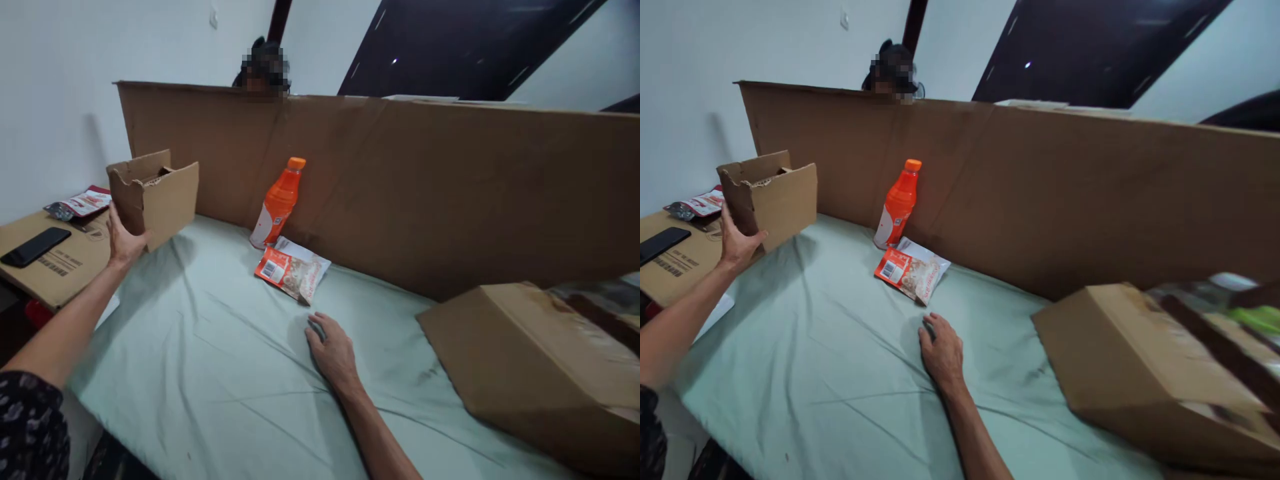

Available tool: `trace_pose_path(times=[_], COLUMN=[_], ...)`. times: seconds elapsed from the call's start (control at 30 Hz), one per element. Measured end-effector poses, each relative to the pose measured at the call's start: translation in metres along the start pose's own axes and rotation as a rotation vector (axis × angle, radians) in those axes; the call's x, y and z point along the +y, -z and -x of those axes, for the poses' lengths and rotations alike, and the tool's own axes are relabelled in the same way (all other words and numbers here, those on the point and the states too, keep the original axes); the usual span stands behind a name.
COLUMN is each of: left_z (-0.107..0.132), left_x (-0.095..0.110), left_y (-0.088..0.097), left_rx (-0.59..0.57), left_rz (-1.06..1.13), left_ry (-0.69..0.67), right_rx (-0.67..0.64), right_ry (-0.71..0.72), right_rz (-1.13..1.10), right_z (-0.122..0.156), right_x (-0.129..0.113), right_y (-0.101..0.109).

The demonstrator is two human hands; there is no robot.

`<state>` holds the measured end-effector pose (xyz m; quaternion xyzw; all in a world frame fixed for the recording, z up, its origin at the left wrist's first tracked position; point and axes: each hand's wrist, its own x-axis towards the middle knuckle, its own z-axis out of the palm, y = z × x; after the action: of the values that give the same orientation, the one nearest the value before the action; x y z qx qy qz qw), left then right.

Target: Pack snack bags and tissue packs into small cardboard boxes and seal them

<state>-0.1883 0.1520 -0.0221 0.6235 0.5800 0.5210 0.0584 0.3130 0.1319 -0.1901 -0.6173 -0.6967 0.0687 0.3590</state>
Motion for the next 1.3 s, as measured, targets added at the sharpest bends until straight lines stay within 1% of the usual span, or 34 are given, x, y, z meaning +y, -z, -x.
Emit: trace_pose_path(times=[0.1,0.23,0.37,0.43,0.5,0.53,0.6,0.67,0.7,0.77,0.83,0.87,0.97,1.03,1.07,1.1,1.13,1.17,1.23,1.27,1.3], left_z=[-0.024,-0.046,-0.076,-0.088,-0.093,-0.091,-0.079,-0.056,-0.041,-0.008,0.026,0.042,0.084,0.108,0.118,0.126,0.133,0.139,0.146,0.148,0.149], left_x=[-0.027,-0.046,-0.06,-0.065,-0.068,-0.067,-0.06,-0.047,-0.039,-0.021,-0.005,0.002,0.022,0.033,0.038,0.043,0.046,0.048,0.05,0.05,0.05], left_y=[-0.002,-0.014,-0.028,-0.032,-0.033,-0.032,-0.032,-0.037,-0.041,-0.052,-0.065,-0.072,-0.091,-0.099,-0.102,-0.103,-0.104,-0.103,-0.102,-0.102,-0.102], left_rx=[0.163,0.16,0.146,0.139,0.125,0.118,0.102,0.066,0.03,-0.1,-0.315,-0.391,-0.544,-0.683,-0.735,-0.776,-0.797,-0.802,-0.782,-0.762,-0.745], left_rz=[-0.097,-0.125,-0.149,-0.167,-0.19,-0.202,-0.228,-0.255,-0.269,-0.28,-0.319,-0.312,-0.326,-0.413,-0.446,-0.48,-0.502,-0.524,-0.567,-0.576,-0.578], left_ry=[0.063,0.091,0.127,0.137,0.143,0.148,0.163,0.17,0.163,0.108,0.017,-0.026,-0.157,-0.262,-0.305,-0.344,-0.376,-0.4,-0.431,-0.434,-0.434], right_rx=[0.007,0.003,0.0,-0.006,-0.006,-0.003,-0.007,-0.022,-0.033,-0.029,-0.024,-0.02,0.012,0.053,0.081,0.115,0.154,0.199,0.312,0.384,0.477], right_ry=[0.0,0.005,0.015,0.012,0.006,0.002,-0.009,-0.023,-0.032,-0.058,-0.082,-0.09,-0.103,-0.102,-0.1,-0.1,-0.101,-0.104,-0.139,-0.172,-0.254], right_rz=[-0.015,-0.017,-0.024,-0.029,-0.036,-0.042,-0.059,-0.071,-0.07,-0.04,-0.006,0.007,0.026,0.02,0.015,0.013,0.015,0.019,0.053,0.082,0.158], right_z=[0.0,0.002,0.006,0.007,0.006,0.005,0.002,-0.002,-0.004,-0.008,-0.013,-0.016,-0.024,-0.027,-0.029,-0.03,-0.031,-0.033,-0.038,-0.041,-0.044], right_x=[0.002,0.006,0.009,0.01,0.009,0.007,0.0,-0.011,-0.017,-0.027,-0.032,-0.034,-0.037,-0.041,-0.042,-0.041,-0.037,-0.03,-0.01,0.001,0.013], right_y=[0.001,0.003,0.006,0.007,0.007,0.008,0.01,0.013,0.014,0.016,0.014,0.013,0.012,0.02,0.03,0.044,0.062,0.085,0.137,0.164,0.19])
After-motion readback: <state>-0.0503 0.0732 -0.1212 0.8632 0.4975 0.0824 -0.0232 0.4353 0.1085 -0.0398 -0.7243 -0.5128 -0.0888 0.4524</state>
